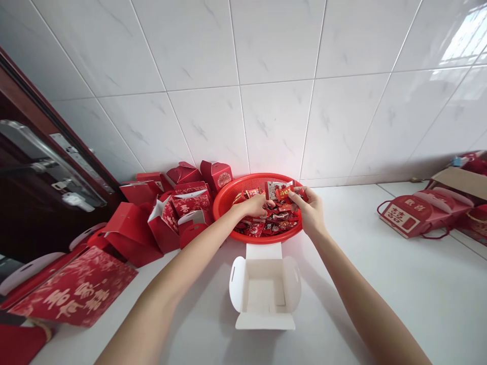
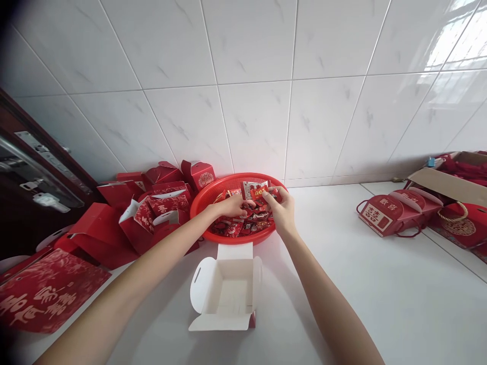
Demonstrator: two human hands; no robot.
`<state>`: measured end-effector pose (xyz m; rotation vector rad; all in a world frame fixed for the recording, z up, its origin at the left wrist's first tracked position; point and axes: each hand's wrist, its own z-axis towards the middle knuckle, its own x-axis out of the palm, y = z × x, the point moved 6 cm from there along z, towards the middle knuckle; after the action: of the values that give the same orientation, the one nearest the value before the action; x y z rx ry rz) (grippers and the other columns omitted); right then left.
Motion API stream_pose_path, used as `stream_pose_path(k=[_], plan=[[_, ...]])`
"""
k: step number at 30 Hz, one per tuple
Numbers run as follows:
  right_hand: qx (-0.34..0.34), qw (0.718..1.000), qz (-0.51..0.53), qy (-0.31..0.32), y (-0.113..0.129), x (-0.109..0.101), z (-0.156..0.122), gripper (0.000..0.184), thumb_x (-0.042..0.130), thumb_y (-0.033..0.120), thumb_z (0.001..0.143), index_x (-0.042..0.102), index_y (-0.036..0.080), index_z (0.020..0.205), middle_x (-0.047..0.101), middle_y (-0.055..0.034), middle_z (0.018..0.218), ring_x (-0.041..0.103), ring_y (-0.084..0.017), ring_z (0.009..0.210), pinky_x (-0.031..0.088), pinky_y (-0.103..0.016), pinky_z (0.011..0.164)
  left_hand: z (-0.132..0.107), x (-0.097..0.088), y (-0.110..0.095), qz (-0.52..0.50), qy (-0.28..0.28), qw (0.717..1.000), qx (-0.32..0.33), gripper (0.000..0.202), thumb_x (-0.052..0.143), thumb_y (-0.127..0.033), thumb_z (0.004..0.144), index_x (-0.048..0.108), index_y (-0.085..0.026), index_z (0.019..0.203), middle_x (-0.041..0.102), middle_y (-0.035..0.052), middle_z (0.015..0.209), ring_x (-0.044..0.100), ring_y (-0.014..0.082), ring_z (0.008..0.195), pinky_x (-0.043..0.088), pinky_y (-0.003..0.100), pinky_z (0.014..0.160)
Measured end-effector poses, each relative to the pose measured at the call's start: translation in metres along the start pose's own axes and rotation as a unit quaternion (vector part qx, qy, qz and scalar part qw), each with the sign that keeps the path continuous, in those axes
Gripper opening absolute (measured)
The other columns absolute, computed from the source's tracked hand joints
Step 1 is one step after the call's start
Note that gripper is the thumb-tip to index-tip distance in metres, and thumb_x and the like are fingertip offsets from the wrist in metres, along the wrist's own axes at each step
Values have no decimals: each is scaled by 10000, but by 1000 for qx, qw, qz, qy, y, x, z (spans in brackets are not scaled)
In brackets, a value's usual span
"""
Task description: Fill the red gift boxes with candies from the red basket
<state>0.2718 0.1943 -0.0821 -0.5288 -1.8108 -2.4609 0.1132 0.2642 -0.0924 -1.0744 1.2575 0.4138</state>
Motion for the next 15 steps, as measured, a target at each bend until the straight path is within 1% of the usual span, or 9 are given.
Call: stream_pose_path(k=[1,3,4,5,6,8,10,12,15], plan=[[-1,1000,-2,0,0,0,0,345,822,460,653,622,201,760,578,52,621,458,-89,476,374,-256,499,0,4,-1,-4,20,1000,7,450,689,-88,719,789,-219,1138,785,34,1162,720,261,1095,532,261,939],[-5,1000,-8,1,-1,0,0,339,816,457,655,622,201,765,584,50,627,460,-91,472,371,-257,494,-3,11,-5,4,60,998,18,489,697,-101,715,776,-231,1179,735,30,1301,684,244,1180,508,235,979],[-6,1000,-12,2,-1,0,0,338,813,458,655,621,202,765,582,51,621,460,-92,470,371,-258,493,-4,14,-6,17,74,997,18,515,706,-108,702,769,-234,1197,708,30,1351,672,240,1201,502,225,982],[-7,1000,-16,3,-1,1,0,338,812,458,653,620,202,765,579,51,612,461,-94,469,373,-259,492,-5,15,-7,34,87,996,12,520,709,-112,688,771,-233,1190,705,32,1353,676,239,1184,507,222,964],[-7,1000,-19,3,-1,1,0,339,811,460,653,621,202,767,578,51,608,462,-96,468,377,-260,492,-6,16,-7,54,97,994,0,488,701,-113,679,785,-225,1146,732,39,1295,697,240,1125,522,226,922],[-1,1000,-20,4,-1,1,0,342,810,463,652,625,203,777,597,45,624,469,-97,470,387,-260,490,-8,15,-5,88,106,990,-32,339,679,-112,661,815,-188,962,791,64,1045,732,249,937,543,253,799],[6,1000,-20,3,-1,1,0,346,810,463,647,628,204,786,615,40,643,478,-99,473,390,-258,484,-9,13,-3,111,104,987,-59,180,680,-131,645,792,-153,784,770,95,827,723,273,793,537,295,708],[8,1000,-22,0,0,1,0,345,809,463,640,625,205,778,605,42,631,478,-101,473,388,-257,481,-9,11,-2,130,99,984,-77,107,699,-160,628,763,-140,712,746,119,763,712,300,758,532,332,693],[5,1000,-24,-4,1,1,-1,338,806,456,631,618,203,755,575,51,603,465,-96,465,379,-257,486,-10,10,-2,136,102,982,-83,115,690,-146,614,761,-156,704,756,117,800,714,303,807,535,335,736]])
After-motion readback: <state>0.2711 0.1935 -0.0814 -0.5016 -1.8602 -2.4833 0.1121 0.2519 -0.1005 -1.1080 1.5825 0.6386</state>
